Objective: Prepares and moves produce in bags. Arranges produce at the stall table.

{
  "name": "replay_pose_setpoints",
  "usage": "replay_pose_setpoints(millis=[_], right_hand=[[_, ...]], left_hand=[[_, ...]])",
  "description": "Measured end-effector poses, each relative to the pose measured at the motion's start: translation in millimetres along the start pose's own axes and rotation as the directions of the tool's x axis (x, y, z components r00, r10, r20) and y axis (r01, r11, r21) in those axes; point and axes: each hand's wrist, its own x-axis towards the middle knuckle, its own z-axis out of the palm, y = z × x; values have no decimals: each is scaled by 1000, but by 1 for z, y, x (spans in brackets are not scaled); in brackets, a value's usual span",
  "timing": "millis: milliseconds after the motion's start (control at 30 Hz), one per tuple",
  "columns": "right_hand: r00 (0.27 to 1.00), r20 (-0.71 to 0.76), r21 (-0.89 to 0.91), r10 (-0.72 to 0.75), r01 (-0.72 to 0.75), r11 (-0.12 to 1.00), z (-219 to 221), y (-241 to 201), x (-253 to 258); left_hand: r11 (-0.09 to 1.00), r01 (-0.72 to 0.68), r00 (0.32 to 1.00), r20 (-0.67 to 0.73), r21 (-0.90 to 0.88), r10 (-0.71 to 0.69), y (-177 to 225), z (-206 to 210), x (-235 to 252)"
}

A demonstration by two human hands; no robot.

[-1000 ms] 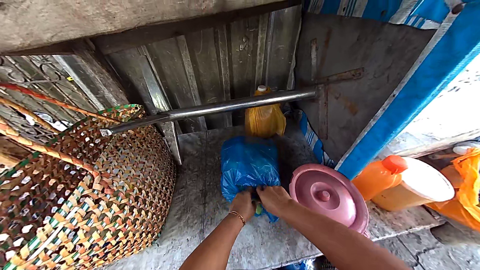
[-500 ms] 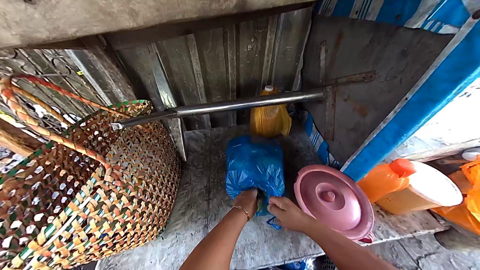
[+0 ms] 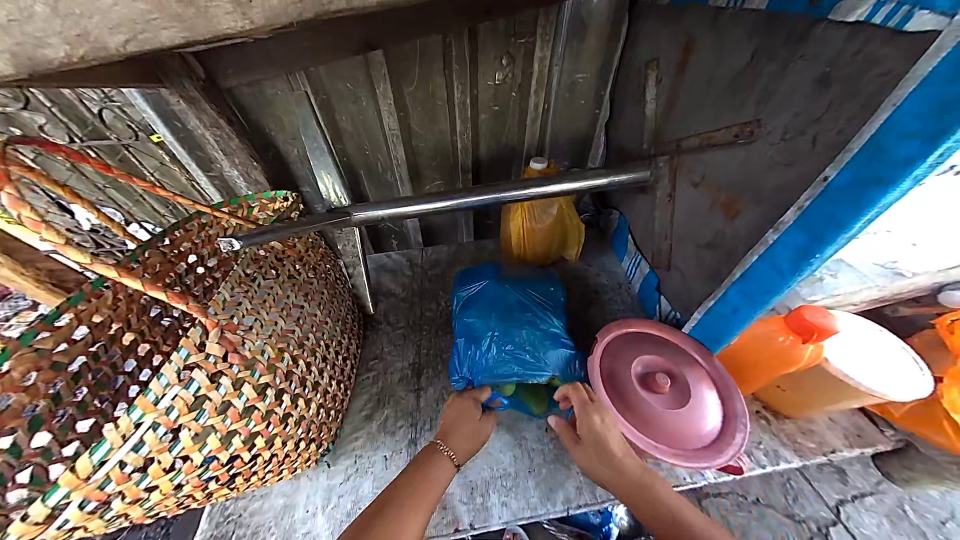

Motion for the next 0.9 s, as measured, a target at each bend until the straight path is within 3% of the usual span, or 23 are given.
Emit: replay_pose_setpoints(millis=[67, 133, 200, 300, 467, 567, 667, 767, 833, 900], right_hand=[[965, 252, -87, 66, -46, 995, 1, -5, -7], [886, 458, -95, 76, -36, 995, 10, 0, -18], [871, 478, -88, 117, -85, 992, 23, 8, -30], [927, 322, 17, 195, -211, 977, 30, 15, -47], [994, 2, 244, 111, -108, 964, 48, 16, -37], [984, -74, 205, 165, -147, 968, 64, 18, -12], [961, -107, 99, 253, -243, 965, 63, 16, -2], [933, -336, 146, 129, -84, 986, 68, 22, -2], [873, -487, 172, -5, 102, 980, 73, 30, 2], [867, -498, 200, -32, 150, 968, 72, 33, 4]], left_hand=[[997, -75, 975, -211, -35, 66, -13, 12, -8], [988, -143, 906, -410, -54, 109, -20, 24, -14], [987, -143, 865, -494, -74, 88, -19, 27, -19], [989, -104, 854, -519, -105, 34, -16, 26, -26], [950, -189, 785, -619, -247, -5, -14, 38, -29], [898, -296, 740, -673, -326, -1, -8, 43, -29], [794, -389, 753, -658, -468, -20, -6, 34, -35], [623, -406, 807, -583, -668, -99, -7, 22, -44], [535, -312, 860, -473, -785, -191, -9, 14, -46], [466, -153, 892, -325, -871, -315, -5, 3, -50]])
